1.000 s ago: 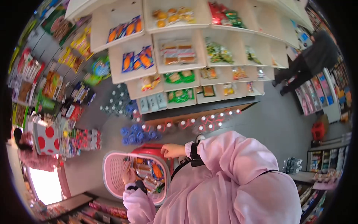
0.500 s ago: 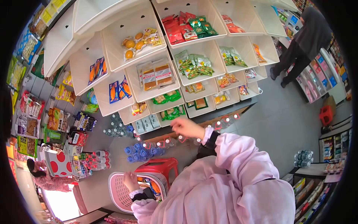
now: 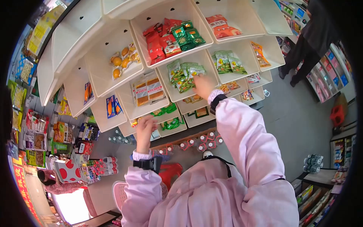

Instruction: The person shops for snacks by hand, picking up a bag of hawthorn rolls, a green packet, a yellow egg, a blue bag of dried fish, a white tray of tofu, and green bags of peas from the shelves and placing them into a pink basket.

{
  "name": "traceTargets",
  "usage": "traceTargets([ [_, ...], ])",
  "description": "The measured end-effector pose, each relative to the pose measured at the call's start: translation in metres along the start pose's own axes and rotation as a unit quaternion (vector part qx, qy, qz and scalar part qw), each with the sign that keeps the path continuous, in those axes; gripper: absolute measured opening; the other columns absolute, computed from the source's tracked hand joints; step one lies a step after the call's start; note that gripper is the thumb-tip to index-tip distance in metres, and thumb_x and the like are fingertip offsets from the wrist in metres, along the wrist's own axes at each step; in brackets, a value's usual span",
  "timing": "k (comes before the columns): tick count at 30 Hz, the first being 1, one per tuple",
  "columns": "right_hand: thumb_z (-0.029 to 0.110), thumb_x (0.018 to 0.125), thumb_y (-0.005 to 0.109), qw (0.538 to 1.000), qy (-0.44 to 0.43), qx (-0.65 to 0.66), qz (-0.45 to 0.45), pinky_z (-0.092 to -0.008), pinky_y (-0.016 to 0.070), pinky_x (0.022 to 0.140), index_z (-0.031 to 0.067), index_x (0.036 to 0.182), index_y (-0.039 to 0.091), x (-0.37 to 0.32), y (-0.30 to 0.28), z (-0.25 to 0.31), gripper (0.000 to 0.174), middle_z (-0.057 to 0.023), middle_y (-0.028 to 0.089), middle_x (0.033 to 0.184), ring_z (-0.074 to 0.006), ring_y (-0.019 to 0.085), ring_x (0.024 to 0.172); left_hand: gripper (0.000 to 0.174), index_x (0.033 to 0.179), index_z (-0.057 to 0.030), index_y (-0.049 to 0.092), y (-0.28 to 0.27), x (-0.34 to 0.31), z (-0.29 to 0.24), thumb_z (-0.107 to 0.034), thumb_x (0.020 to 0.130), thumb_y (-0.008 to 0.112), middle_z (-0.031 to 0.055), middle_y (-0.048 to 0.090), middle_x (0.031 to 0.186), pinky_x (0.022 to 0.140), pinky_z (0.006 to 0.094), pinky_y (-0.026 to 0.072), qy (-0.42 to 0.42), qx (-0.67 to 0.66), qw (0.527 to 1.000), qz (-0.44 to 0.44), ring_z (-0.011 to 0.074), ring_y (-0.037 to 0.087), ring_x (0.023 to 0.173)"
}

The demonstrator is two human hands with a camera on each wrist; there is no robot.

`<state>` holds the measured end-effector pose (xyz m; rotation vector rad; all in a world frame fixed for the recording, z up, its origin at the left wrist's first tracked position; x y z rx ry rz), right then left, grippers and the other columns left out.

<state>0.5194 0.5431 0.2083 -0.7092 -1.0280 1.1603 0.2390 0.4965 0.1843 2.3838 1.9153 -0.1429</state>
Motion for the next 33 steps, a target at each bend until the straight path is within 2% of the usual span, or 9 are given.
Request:
traceTargets([
  [3, 0.014, 0.062, 0.065, 0.998, -0.001, -0.067, 0.008, -0.0377, 0.0452, 0.071, 0.0042, 0.088, 0.051, 0.005, 0.007, 0.004, 0.03, -0.0125, 0.051, 0.091, -0.03, 0.052, 0.084, 0.023, 0.103, 0.0014, 0.047, 0.053, 0.037, -0.013, -0.006, 0.081, 0.044, 0.0108, 0.056, 0.088, 0.064, 0.0232, 0.0467, 0.005, 0.019, 0.997, 0.07, 0.0141, 0.055, 0.071],
  [9, 0.007, 0.066, 0.056, 0.999, -0.014, 0.0, -0.047, -0.039, 0.0451, 0.064, 0.0041, 0.08, 0.052, 0.011, -0.002, -0.004, 0.015, -0.0132, 0.053, 0.08, -0.031, 0.054, 0.074, 0.031, 0.111, 0.0037, 0.041, 0.119, 0.069, 0.007, -0.005, 0.081, 0.042, 0.014, 0.055, 0.093, 0.067, 0.0251, 0.0469, -0.089, -0.046, 0.985, 0.14, 0.0167, 0.056, 0.074],
  [12, 0.005, 0.067, 0.052, 0.995, 0.006, 0.054, -0.083, -0.041, 0.0428, 0.06, 0.0034, 0.074, 0.05, 0.005, -0.031, 0.0, 0.007, -0.0147, 0.052, 0.072, -0.0322, 0.053, 0.069, 0.034, 0.111, 0.0062, 0.04, 0.141, 0.065, 0.015, -0.014, 0.084, 0.044, 0.0158, 0.055, 0.095, 0.071, 0.0293, 0.0467, -0.135, -0.127, 0.969, 0.162, 0.0204, 0.056, 0.078],
  [15, 0.006, 0.069, 0.05, 0.986, -0.049, 0.111, -0.118, -0.0413, 0.0409, 0.057, 0.0031, 0.07, 0.047, -0.012, -0.062, 0.027, 0.005, -0.0139, 0.051, 0.068, -0.0325, 0.051, 0.066, 0.04, 0.108, 0.0059, 0.042, 0.158, 0.058, 0.014, -0.028, 0.086, 0.043, 0.0164, 0.056, 0.095, 0.077, 0.034, 0.045, -0.199, -0.263, 0.931, 0.156, 0.0234, 0.055, 0.084],
  [18, 0.006, 0.07, 0.05, 0.981, -0.119, 0.125, -0.092, -0.0402, 0.0409, 0.058, 0.0027, 0.07, 0.046, -0.037, -0.072, 0.069, 0.005, -0.0126, 0.05, 0.069, -0.0317, 0.051, 0.068, 0.045, 0.104, 0.0044, 0.044, 0.172, 0.051, 0.011, -0.036, 0.086, 0.041, 0.0161, 0.055, 0.095, 0.08, 0.0371, 0.0431, -0.204, -0.361, 0.882, 0.222, 0.0243, 0.054, 0.089],
  [22, 0.007, 0.067, 0.053, 0.975, -0.201, 0.095, -0.013, -0.037, 0.0419, 0.064, 0.0037, 0.073, 0.049, -0.077, -0.062, 0.113, 0.008, -0.0091, 0.051, 0.076, -0.0278, 0.051, 0.075, 0.035, 0.106, -0.0025, 0.044, 0.15, 0.034, 0.009, -0.031, 0.085, 0.042, 0.0126, 0.054, 0.101, 0.078, 0.0361, 0.044, -0.178, -0.381, 0.886, 0.195, 0.0217, 0.054, 0.089],
  [23, 0.007, 0.066, 0.053, 0.971, -0.223, 0.087, 0.003, -0.0362, 0.0421, 0.065, 0.0039, 0.074, 0.05, -0.087, -0.057, 0.12, 0.009, -0.0083, 0.051, 0.078, -0.0269, 0.051, 0.077, 0.026, 0.105, -0.0033, 0.047, 0.144, 0.025, 0.01, -0.019, 0.084, 0.046, 0.0093, 0.056, 0.098, 0.072, 0.0326, 0.0471, -0.194, -0.395, 0.878, 0.188, 0.0177, 0.056, 0.085],
  [27, 0.009, 0.064, 0.057, 0.955, -0.281, 0.083, 0.053, -0.0345, 0.041, 0.073, 0.004, 0.082, 0.053, -0.121, -0.039, 0.148, 0.019, -0.007, 0.051, 0.088, -0.0252, 0.05, 0.085, 0.03, 0.111, 0.0, 0.042, 0.115, -0.005, 0.014, 0.0, 0.081, 0.046, 0.0091, 0.054, 0.101, 0.076, 0.0296, 0.0459, -0.117, -0.325, 0.915, 0.208, 0.0165, 0.055, 0.088],
  [33, 0.013, 0.064, 0.065, 0.958, -0.164, 0.227, 0.066, -0.0347, 0.0416, 0.074, 0.0013, 0.097, 0.048, -0.145, -0.014, 0.167, 0.039, -0.0133, 0.049, 0.096, -0.0298, 0.05, 0.088, 0.036, 0.116, -0.0001, 0.038, 0.03, -0.086, 0.042, -0.001, 0.081, 0.047, 0.0111, 0.05, 0.11, 0.083, 0.0326, 0.043, -0.092, -0.367, 0.912, 0.16, 0.0191, 0.052, 0.098],
])
Point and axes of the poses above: each hand's wrist, its own x-axis towards the middle knuckle, its own y-axis out of the palm, z = x × y, the point moved 10 cm from there along x, towards the middle knuckle
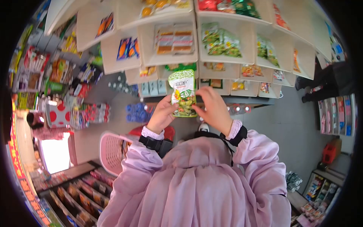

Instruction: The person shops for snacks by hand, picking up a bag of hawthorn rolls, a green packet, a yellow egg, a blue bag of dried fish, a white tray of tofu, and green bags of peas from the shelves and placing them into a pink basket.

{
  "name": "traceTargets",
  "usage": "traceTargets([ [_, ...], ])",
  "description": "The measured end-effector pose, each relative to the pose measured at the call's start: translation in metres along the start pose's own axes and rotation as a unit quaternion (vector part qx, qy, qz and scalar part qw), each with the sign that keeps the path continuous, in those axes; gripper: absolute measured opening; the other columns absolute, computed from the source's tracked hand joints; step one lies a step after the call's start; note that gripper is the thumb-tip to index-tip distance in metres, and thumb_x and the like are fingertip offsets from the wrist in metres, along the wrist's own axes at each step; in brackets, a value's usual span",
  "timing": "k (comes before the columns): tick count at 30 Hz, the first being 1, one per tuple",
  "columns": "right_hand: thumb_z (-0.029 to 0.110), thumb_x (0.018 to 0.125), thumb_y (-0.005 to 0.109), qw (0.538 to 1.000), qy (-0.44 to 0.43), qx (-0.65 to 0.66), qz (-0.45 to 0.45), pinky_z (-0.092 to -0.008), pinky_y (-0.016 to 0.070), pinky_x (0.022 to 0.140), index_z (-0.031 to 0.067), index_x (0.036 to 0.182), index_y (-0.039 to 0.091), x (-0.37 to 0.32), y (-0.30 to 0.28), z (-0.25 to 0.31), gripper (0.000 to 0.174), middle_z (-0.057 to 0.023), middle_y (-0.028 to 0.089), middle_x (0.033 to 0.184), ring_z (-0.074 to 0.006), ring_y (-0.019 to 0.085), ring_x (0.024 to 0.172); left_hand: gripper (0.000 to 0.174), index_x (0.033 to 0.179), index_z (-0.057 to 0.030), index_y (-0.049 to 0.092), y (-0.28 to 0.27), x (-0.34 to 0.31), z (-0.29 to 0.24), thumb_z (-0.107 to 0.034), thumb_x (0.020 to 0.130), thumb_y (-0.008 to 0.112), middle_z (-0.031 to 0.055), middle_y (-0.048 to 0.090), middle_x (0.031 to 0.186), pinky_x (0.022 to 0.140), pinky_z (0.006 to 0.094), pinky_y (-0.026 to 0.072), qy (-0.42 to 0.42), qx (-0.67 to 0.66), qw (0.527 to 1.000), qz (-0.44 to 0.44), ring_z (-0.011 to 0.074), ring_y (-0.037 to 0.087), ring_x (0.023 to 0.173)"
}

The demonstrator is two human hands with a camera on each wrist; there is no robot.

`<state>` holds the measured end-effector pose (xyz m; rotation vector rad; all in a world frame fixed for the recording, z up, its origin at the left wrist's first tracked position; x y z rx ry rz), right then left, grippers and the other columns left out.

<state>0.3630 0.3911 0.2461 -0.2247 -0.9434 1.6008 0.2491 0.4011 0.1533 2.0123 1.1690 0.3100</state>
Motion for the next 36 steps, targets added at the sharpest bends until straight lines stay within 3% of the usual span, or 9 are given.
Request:
traceTargets([
  [3, 0.012, 0.069, 0.065, 0.972, 0.106, 0.193, 0.086, -0.0301, 0.044, 0.068, -0.0005, 0.103, 0.044, -0.02, 0.069, -0.003, 0.042, -0.0122, 0.051, 0.096, -0.0215, 0.054, 0.081, 0.036, 0.117, 0.0, 0.038, -0.035, -0.06, 0.0, -0.002, 0.082, 0.047, 0.0105, 0.05, 0.111, 0.086, 0.0336, 0.0416, 0.013, -0.02, 0.998, -0.054, 0.0194, 0.051, 0.1],
  [6, 0.011, 0.075, 0.061, 0.878, 0.174, 0.394, 0.207, -0.0244, 0.0446, 0.063, -0.0021, 0.104, 0.044, -0.053, 0.16, 0.021, 0.035, -0.0083, 0.055, 0.092, -0.0105, 0.054, 0.075, 0.037, 0.118, 0.0002, 0.037, -0.073, -0.129, 0.008, -0.002, 0.082, 0.046, 0.0102, 0.05, 0.111, 0.086, 0.0333, 0.0412, 0.03, -0.047, 0.991, -0.119, 0.0192, 0.05, 0.101],
  [13, 0.005, 0.074, 0.058, 0.792, 0.185, 0.409, 0.414, -0.0229, 0.0426, 0.054, -0.0031, 0.095, 0.047, -0.101, 0.294, 0.104, 0.025, -0.0063, 0.056, 0.073, -0.0084, 0.053, 0.064, 0.037, 0.119, 0.0, 0.036, -0.143, -0.273, 0.036, 0.0, 0.083, 0.042, 0.01, 0.047, 0.114, 0.088, 0.0343, 0.0393, 0.098, -0.111, 0.951, -0.272, 0.0192, 0.048, 0.103],
  [19, 0.013, 0.076, 0.058, 0.673, 0.301, 0.468, 0.488, -0.0197, 0.0396, 0.051, -0.0002, 0.102, 0.047, -0.14, 0.381, 0.161, 0.032, -0.0042, 0.056, 0.085, -0.0076, 0.051, 0.068, 0.031, 0.113, 0.0015, 0.04, -0.185, -0.37, 0.063, -0.002, 0.082, 0.042, 0.0117, 0.048, 0.111, 0.086, 0.0357, 0.041, 0.133, -0.194, 0.879, -0.416, 0.0226, 0.048, 0.103],
  [21, 0.012, 0.074, 0.057, 0.693, 0.3, 0.455, 0.472, -0.0224, 0.0407, 0.051, -0.0018, 0.101, 0.048, -0.146, 0.405, 0.174, 0.031, -0.0053, 0.057, 0.083, -0.01, 0.053, 0.068, 0.03, 0.111, 0.0025, 0.041, -0.207, -0.397, 0.073, -0.002, 0.082, 0.044, 0.0112, 0.049, 0.111, 0.087, 0.0366, 0.0408, 0.154, -0.206, 0.861, -0.439, 0.0225, 0.049, 0.101],
  [26, 0.012, 0.066, 0.061, 0.867, 0.057, 0.287, 0.403, -0.0331, 0.0424, 0.056, -0.0025, 0.101, 0.041, -0.15, 0.432, 0.201, 0.043, -0.0153, 0.054, 0.076, -0.0234, 0.055, 0.068, 0.029, 0.106, 0.0022, 0.045, -0.296, -0.457, 0.108, 0.001, 0.077, 0.047, 0.0121, 0.052, 0.104, 0.083, 0.0366, 0.0421, 0.195, -0.231, 0.819, -0.487, 0.0239, 0.049, 0.097],
  [31, 0.012, 0.069, 0.058, 0.825, 0.056, 0.241, 0.508, -0.0335, 0.0406, 0.07, -0.0033, 0.102, 0.042, -0.175, 0.424, 0.165, 0.04, -0.0169, 0.051, 0.086, -0.0282, 0.052, 0.081, 0.022, 0.101, 0.0052, 0.046, -0.397, -0.507, 0.131, -0.002, 0.08, 0.045, 0.0133, 0.053, 0.095, 0.076, 0.0344, 0.045, 0.207, -0.298, 0.755, -0.547, 0.0226, 0.05, 0.087],
  [33, 0.013, 0.07, 0.057, 0.848, 0.097, 0.234, 0.466, -0.034, 0.0407, 0.072, -0.0021, 0.103, 0.042, -0.168, 0.405, 0.128, 0.04, -0.0163, 0.051, 0.089, -0.0288, 0.052, 0.083, 0.022, 0.099, 0.0059, 0.046, -0.431, -0.52, 0.13, -0.007, 0.081, 0.046, 0.0125, 0.051, 0.091, 0.075, 0.0321, 0.0453, 0.18, -0.123, 0.791, -0.572, 0.0216, 0.05, 0.083],
  [36, 0.014, 0.073, 0.056, 0.832, 0.169, 0.252, 0.464, -0.0305, 0.0432, 0.072, -0.0011, 0.105, 0.041, -0.139, 0.344, 0.103, 0.038, -0.0147, 0.052, 0.097, -0.024, 0.054, 0.083, 0.024, 0.097, 0.0045, 0.045, -0.385, -0.495, 0.119, -0.013, 0.081, 0.05, 0.0112, 0.046, 0.086, 0.075, 0.0303, 0.0454, 0.251, -0.339, 0.677, -0.603, 0.0201, 0.048, 0.078],
])
Point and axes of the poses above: each hand's wrist, its own x-axis towards the middle knuckle, its own y-axis out of the palm, z = x × y, the point moved 10 cm from there along x, towards the middle knuckle
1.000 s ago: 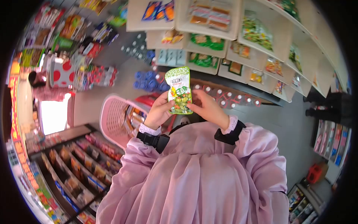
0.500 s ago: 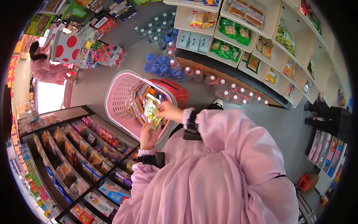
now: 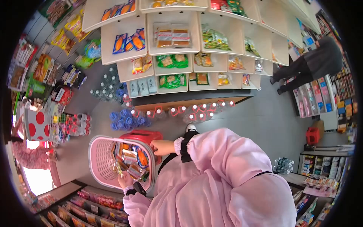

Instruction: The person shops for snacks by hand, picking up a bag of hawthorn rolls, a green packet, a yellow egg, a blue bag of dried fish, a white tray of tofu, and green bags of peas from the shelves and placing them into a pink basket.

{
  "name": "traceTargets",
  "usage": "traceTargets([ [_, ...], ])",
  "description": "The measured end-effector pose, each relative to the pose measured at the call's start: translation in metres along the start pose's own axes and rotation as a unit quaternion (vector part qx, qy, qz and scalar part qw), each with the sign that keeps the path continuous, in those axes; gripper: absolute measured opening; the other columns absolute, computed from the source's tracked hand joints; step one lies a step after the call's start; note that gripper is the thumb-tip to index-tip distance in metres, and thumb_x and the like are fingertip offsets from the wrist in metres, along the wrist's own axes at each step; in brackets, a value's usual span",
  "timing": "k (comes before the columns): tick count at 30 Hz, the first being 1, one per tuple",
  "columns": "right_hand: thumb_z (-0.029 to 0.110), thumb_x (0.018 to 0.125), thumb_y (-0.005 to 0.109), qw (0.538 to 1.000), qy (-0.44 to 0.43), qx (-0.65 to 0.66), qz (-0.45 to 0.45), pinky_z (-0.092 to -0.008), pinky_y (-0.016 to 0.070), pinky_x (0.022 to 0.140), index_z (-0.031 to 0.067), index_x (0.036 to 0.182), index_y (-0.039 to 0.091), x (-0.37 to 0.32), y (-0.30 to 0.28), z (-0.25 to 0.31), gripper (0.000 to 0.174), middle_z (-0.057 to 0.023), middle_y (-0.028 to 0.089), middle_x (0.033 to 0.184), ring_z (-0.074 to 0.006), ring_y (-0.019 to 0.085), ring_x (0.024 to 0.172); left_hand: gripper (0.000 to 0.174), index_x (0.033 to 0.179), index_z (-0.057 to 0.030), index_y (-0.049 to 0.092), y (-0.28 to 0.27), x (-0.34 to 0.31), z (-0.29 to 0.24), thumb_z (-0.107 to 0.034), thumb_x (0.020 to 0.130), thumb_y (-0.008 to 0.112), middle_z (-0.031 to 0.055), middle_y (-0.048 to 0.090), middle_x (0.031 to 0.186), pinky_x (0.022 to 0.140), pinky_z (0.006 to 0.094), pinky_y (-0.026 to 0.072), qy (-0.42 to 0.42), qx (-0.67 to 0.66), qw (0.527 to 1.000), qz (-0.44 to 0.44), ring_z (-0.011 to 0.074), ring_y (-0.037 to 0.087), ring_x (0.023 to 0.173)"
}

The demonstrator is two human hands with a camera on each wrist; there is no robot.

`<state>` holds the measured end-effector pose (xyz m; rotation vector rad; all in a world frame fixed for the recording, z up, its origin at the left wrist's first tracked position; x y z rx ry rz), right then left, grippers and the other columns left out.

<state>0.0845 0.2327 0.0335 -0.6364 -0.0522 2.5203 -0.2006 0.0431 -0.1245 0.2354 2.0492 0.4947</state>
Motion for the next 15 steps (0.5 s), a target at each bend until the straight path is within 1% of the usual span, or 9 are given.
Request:
traceTargets([
  [1, 0.015, 0.074, 0.055, 0.999, 0.003, -0.028, -0.031, -0.0297, 0.0441, 0.07, -0.0007, 0.106, 0.041, -0.008, -0.018, -0.005, 0.039, -0.0138, 0.052, 0.098, -0.0221, 0.055, 0.081, 0.023, 0.097, 0.0039, 0.045, 0.012, -0.013, 0.006, -0.012, 0.081, 0.05, 0.0118, 0.047, 0.088, 0.075, 0.0302, 0.0454, 0.013, 0.02, 1.0, -0.012, 0.0203, 0.048, 0.08],
  [2, 0.016, 0.075, 0.056, 0.998, -0.033, -0.025, -0.05, -0.0291, 0.0451, 0.068, -0.0001, 0.11, 0.04, -0.016, -0.037, -0.001, 0.041, -0.0125, 0.052, 0.1, -0.0189, 0.056, 0.078, 0.024, 0.097, 0.004, 0.045, 0.024, -0.019, 0.014, -0.012, 0.08, 0.05, 0.0117, 0.047, 0.088, 0.074, 0.0298, 0.0454, 0.014, 0.04, 0.999, 0.025, 0.0202, 0.048, 0.08],
  [3, 0.015, 0.074, 0.055, 0.997, -0.033, 0.006, -0.076, -0.0314, 0.0435, 0.074, -0.0001, 0.104, 0.045, -0.03, -0.062, 0.014, 0.036, -0.0139, 0.056, 0.095, -0.0236, 0.055, 0.086, 0.024, 0.097, 0.0041, 0.045, 0.037, -0.023, 0.021, -0.013, 0.08, 0.05, 0.0116, 0.048, 0.088, 0.074, 0.0293, 0.0453, 0.017, 0.059, 0.996, 0.063, 0.0201, 0.048, 0.08],
  [5, 0.017, 0.073, 0.057, 0.989, -0.066, 0.01, -0.129, -0.0303, 0.044, 0.072, 0.0008, 0.104, 0.046, -0.048, -0.11, 0.031, 0.036, -0.0128, 0.056, 0.095, -0.021, 0.055, 0.085, 0.023, 0.098, 0.0035, 0.046, 0.072, -0.038, 0.039, -0.012, 0.081, 0.05, 0.009, 0.05, 0.087, 0.075, 0.027, 0.0446, -0.013, 0.074, 0.991, 0.107, 0.0178, 0.049, 0.079],
  [7, 0.016, 0.074, 0.057, 0.967, -0.147, 0.028, -0.206, -0.0279, 0.0449, 0.07, 0.0019, 0.103, 0.048, -0.067, -0.167, 0.044, 0.034, -0.0095, 0.056, 0.092, -0.0165, 0.055, 0.083, 0.022, 0.098, 0.0029, 0.047, 0.129, -0.071, 0.055, -0.011, 0.081, 0.049, 0.0077, 0.051, 0.085, 0.075, 0.0261, 0.0443, -0.025, 0.11, 0.983, 0.148, 0.0164, 0.049, 0.078],
  [9, 0.012, 0.074, 0.056, 0.946, -0.118, 0.161, -0.254, -0.0256, 0.0453, 0.069, 0.0029, 0.102, 0.05, -0.085, -0.224, 0.036, 0.03, -0.0062, 0.055, 0.09, -0.0127, 0.053, 0.081, 0.022, 0.099, 0.0015, 0.048, 0.169, -0.077, 0.07, -0.011, 0.082, 0.049, 0.0063, 0.051, 0.086, 0.074, 0.0258, 0.0437, -0.034, 0.137, 0.97, 0.2, 0.0147, 0.049, 0.078],
  [11, 0.006, 0.078, 0.053, 0.928, -0.132, 0.15, -0.314, -0.0247, 0.0437, 0.073, 0.0026, 0.107, 0.047, -0.109, -0.283, 0.039, 0.029, -0.0056, 0.054, 0.098, -0.0118, 0.052, 0.086, 0.024, 0.102, 0.0007, 0.048, 0.228, -0.099, 0.091, -0.011, 0.081, 0.049, 0.0059, 0.052, 0.087, 0.074, 0.0268, 0.0435, -0.019, 0.173, 0.952, 0.252, 0.0146, 0.049, 0.079],
  [13, 0.006, 0.079, 0.053, 0.904, -0.18, 0.042, -0.385, -0.0241, 0.0429, 0.074, 0.0015, 0.104, 0.048, -0.128, -0.345, 0.03, 0.027, -0.0055, 0.054, 0.096, -0.0122, 0.052, 0.087, 0.027, 0.106, -0.0018, 0.047, 0.276, -0.121, 0.117, -0.012, 0.081, 0.05, 0.0056, 0.052, 0.088, 0.073, 0.0286, 0.0432, -0.052, 0.195, 0.931, 0.304, 0.015, 0.049, 0.079],
  [15, 0.007, 0.078, 0.053, 0.884, -0.164, 0.075, -0.431, -0.0238, 0.0423, 0.075, -0.0008, 0.103, 0.049, -0.147, -0.4, 0.015, 0.026, -0.0058, 0.055, 0.093, -0.0124, 0.052, 0.087, 0.026, 0.107, -0.0026, 0.046, 0.321, -0.141, 0.145, -0.011, 0.082, 0.048, 0.0062, 0.052, 0.088, 0.071, 0.0283, 0.043, -0.068, 0.193, 0.922, 0.33, 0.0157, 0.05, 0.079],
])
Point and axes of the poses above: each hand's wrist, its own x-axis towards the middle knuckle, its own y-axis out of the palm, z = x × y, the point moved 10 cm from there along x, towards the middle knuckle
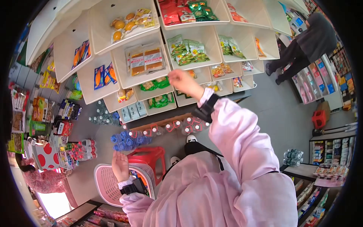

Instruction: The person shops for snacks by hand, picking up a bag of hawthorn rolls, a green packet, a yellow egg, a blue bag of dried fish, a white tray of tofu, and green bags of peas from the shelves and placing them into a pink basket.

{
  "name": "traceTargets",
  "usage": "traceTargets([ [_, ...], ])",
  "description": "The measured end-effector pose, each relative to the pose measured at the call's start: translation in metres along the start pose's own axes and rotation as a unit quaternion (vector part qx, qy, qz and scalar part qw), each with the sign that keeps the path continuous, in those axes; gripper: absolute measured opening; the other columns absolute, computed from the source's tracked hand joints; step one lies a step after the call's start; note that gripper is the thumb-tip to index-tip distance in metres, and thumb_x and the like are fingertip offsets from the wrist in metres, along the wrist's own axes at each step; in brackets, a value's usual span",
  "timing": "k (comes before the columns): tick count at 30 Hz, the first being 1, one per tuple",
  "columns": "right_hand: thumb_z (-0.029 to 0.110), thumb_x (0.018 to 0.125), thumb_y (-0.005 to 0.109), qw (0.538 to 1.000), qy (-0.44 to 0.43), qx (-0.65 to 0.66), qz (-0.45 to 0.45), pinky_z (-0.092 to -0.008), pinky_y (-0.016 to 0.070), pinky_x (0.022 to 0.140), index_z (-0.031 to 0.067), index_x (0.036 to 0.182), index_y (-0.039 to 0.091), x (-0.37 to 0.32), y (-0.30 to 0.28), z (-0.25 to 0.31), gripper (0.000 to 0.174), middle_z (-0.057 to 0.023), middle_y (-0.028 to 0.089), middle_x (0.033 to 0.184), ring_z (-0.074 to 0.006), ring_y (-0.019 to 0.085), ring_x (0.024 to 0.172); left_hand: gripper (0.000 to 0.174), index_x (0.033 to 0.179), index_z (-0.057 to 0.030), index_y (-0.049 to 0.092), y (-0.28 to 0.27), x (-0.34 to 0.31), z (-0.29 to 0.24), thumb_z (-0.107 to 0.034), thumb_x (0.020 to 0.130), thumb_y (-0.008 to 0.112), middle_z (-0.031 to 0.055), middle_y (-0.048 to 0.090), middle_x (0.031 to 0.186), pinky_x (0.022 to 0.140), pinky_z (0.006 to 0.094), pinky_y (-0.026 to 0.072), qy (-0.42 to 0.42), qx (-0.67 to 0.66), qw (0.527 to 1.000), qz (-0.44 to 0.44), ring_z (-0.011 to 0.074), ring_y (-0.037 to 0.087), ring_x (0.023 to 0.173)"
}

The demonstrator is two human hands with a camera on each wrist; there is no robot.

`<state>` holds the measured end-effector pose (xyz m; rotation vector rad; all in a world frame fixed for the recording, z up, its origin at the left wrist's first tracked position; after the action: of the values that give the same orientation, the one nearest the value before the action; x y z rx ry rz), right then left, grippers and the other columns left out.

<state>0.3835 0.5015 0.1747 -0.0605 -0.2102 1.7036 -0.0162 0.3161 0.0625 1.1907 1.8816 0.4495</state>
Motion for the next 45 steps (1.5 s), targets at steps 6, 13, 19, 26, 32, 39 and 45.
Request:
traceTargets([
  [6, 0.005, 0.072, 0.053, 0.963, 0.158, 0.168, -0.139, -0.0238, 0.0423, 0.062, -0.0035, 0.087, 0.054, 0.047, -0.103, -0.047, 0.017, -0.0052, 0.053, 0.073, -0.013, 0.052, 0.069, 0.028, 0.108, -0.0018, 0.046, 0.145, 0.032, 0.036, -0.009, 0.081, 0.048, 0.0084, 0.055, 0.09, 0.072, 0.0304, 0.0442, -0.034, 0.083, 0.99, 0.11, 0.0182, 0.053, 0.079],
  [13, 0.0, 0.068, 0.054, 0.955, 0.182, 0.173, -0.16, -0.0287, 0.0425, 0.063, -0.0048, 0.092, 0.05, 0.098, -0.136, -0.099, 0.024, -0.0102, 0.053, 0.082, -0.021, 0.052, 0.074, 0.027, 0.107, -0.0006, 0.045, 0.268, 0.048, 0.099, -0.008, 0.081, 0.047, 0.0102, 0.055, 0.089, 0.068, 0.0288, 0.045, -0.082, 0.198, 0.952, 0.22, 0.0186, 0.055, 0.076],
  [19, 0.003, 0.064, 0.051, 0.955, 0.018, -0.202, -0.218, -0.036, 0.0428, 0.073, -0.0041, 0.108, 0.046, 0.139, -0.155, -0.077, 0.045, -0.0228, 0.054, 0.097, -0.0349, 0.052, 0.091, 0.026, 0.107, -0.0003, 0.045, 0.316, 0.047, 0.163, -0.007, 0.082, 0.044, 0.0095, 0.056, 0.087, 0.068, 0.0248, 0.0447, -0.126, 0.365, 0.872, 0.3, 0.0144, 0.055, 0.074],
  [26, 0.013, 0.068, 0.052, 0.915, 0.105, -0.365, -0.134, -0.0396, 0.0429, 0.075, -0.0068, 0.095, 0.051, 0.178, -0.147, -0.09, 0.034, -0.0262, 0.054, 0.093, -0.0389, 0.052, 0.088, 0.029, 0.108, 0.0015, 0.043, 0.332, 0.05, 0.18, -0.004, 0.079, 0.044, 0.0105, 0.054, 0.089, 0.069, 0.0244, 0.0443, -0.15, 0.382, 0.862, 0.299, 0.0147, 0.054, 0.074],
  [32, 0.022, 0.068, 0.06, 0.947, 0.08, -0.279, -0.136, -0.0355, 0.0453, 0.07, -0.0052, 0.08, 0.057, 0.185, -0.151, -0.092, 0.03, -0.0222, 0.058, 0.085, -0.0314, 0.057, 0.079, 0.029, 0.108, 0.0016, 0.043, 0.322, 0.058, 0.178, -0.004, 0.079, 0.044, 0.0106, 0.054, 0.089, 0.069, 0.0244, 0.0443, -0.148, 0.383, 0.866, 0.286, 0.0151, 0.054, 0.075],
  [39, 0.014, 0.067, 0.066, 0.976, 0.194, 0.015, -0.098, -0.0248, 0.0444, 0.055, 0.0012, 0.077, 0.055, 0.175, -0.131, -0.11, 0.019, -0.0051, 0.052, 0.069, -0.0132, 0.052, 0.063, 0.028, 0.107, 0.0009, 0.044, 0.325, 0.05, 0.182, -0.005, 0.079, 0.045, 0.01, 0.055, 0.089, 0.07, 0.0247, 0.0444, -0.15, 0.394, 0.857, 0.297, 0.0151, 0.055, 0.075],
  [45, 0.012, 0.068, 0.061, 0.968, 0.126, -0.203, -0.079, -0.0317, 0.048, 0.049, -0.0004, 0.083, 0.055, 0.159, -0.124, -0.084, 0.021, -0.0099, 0.052, 0.08, -0.0231, 0.057, 0.067, 0.027, 0.107, -0.0003, 0.045, 0.321, 0.036, 0.178, -0.008, 0.081, 0.044, 0.0088, 0.055, 0.088, 0.068, 0.024, 0.0443, -0.15, 0.39, 0.854, 0.309, 0.0138, 0.054, 0.074],
])
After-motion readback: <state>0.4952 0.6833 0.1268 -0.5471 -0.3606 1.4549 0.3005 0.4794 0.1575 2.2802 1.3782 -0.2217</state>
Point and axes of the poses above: each hand's wrist, its own x-axis towards the middle knuckle, its own y-axis out of the palm, z = x × y, the point moved 10 cm from there along x, towards the middle knuckle
